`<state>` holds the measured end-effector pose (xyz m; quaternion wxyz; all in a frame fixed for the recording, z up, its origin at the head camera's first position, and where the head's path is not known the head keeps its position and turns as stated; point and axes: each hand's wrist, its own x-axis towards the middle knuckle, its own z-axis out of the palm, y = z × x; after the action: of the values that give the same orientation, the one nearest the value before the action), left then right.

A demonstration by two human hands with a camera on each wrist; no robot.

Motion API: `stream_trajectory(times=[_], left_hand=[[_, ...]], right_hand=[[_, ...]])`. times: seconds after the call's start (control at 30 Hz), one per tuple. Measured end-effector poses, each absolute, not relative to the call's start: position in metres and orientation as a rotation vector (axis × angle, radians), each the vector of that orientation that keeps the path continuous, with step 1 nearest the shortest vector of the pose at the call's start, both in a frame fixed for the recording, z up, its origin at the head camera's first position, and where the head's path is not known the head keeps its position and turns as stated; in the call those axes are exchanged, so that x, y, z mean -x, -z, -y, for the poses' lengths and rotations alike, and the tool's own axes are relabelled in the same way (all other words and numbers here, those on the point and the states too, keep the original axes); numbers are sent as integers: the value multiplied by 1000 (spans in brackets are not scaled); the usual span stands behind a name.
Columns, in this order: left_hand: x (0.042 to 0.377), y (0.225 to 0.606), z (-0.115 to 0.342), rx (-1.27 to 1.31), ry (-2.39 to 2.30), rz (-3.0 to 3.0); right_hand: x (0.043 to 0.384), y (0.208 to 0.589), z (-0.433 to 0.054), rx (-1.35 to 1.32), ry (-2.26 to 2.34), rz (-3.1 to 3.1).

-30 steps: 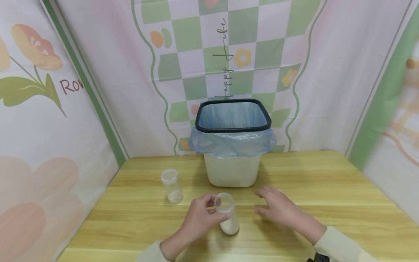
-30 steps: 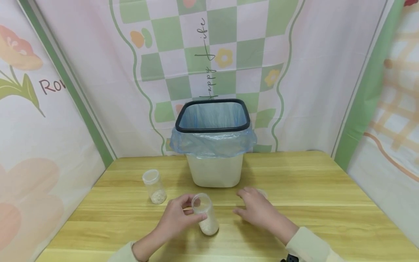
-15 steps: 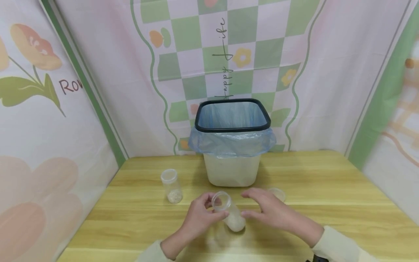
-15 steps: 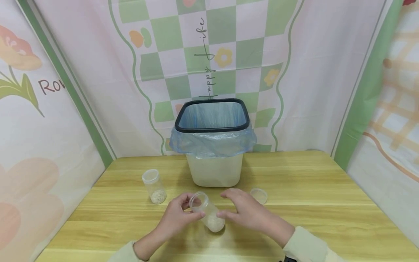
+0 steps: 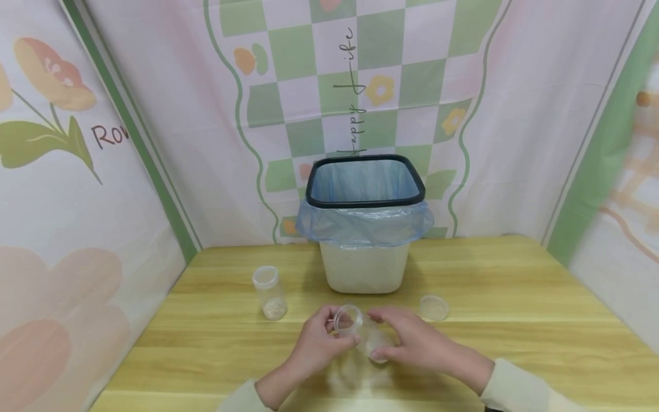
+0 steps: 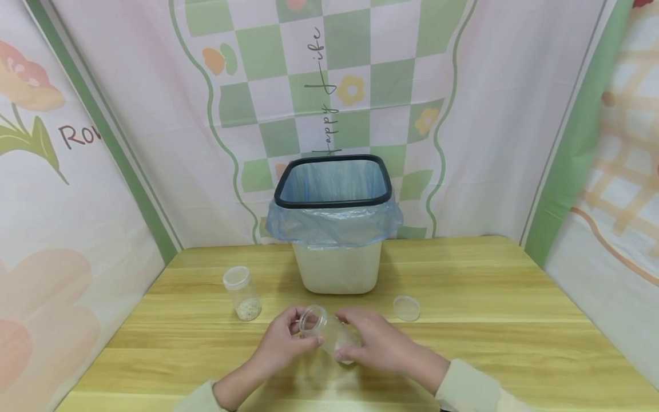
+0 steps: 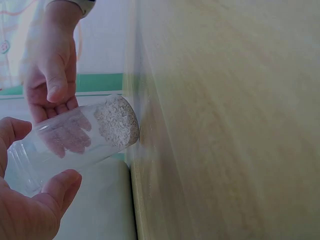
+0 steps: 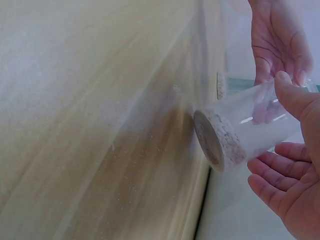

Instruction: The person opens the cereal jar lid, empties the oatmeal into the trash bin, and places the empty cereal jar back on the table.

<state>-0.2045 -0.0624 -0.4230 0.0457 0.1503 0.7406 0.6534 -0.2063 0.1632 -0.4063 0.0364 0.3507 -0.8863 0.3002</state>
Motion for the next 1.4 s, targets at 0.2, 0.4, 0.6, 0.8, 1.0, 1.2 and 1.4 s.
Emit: stream_trajectory(times=[0.2,0.4,0.6,0.8,1.0,1.2,1.4], left_hand=[[203,423,62,-454,-2006,-2228],[201,422,60,-443,-2005,-2199],[199,421,60,-447,-1993,-2198],[200,422,59,-454,-1989,-2211],[198,418,62,-491,-1950,-2263],[202,406,71,-582,-1932,-2320],[211,390,81,-741,-1928,-2529]], right_hand=[[207,412,-160,-1046,-946,2715],[207,417,-157,-1011,-974,2717],[207,418,-156,-1011,-956,2710],[207,420,-155,-1014,-957,2691],[207,423,-157,-1014,-1020,2671],[207,424,-162,-993,-1070,2668],[205,422,-166,-944,-1086,2688]])
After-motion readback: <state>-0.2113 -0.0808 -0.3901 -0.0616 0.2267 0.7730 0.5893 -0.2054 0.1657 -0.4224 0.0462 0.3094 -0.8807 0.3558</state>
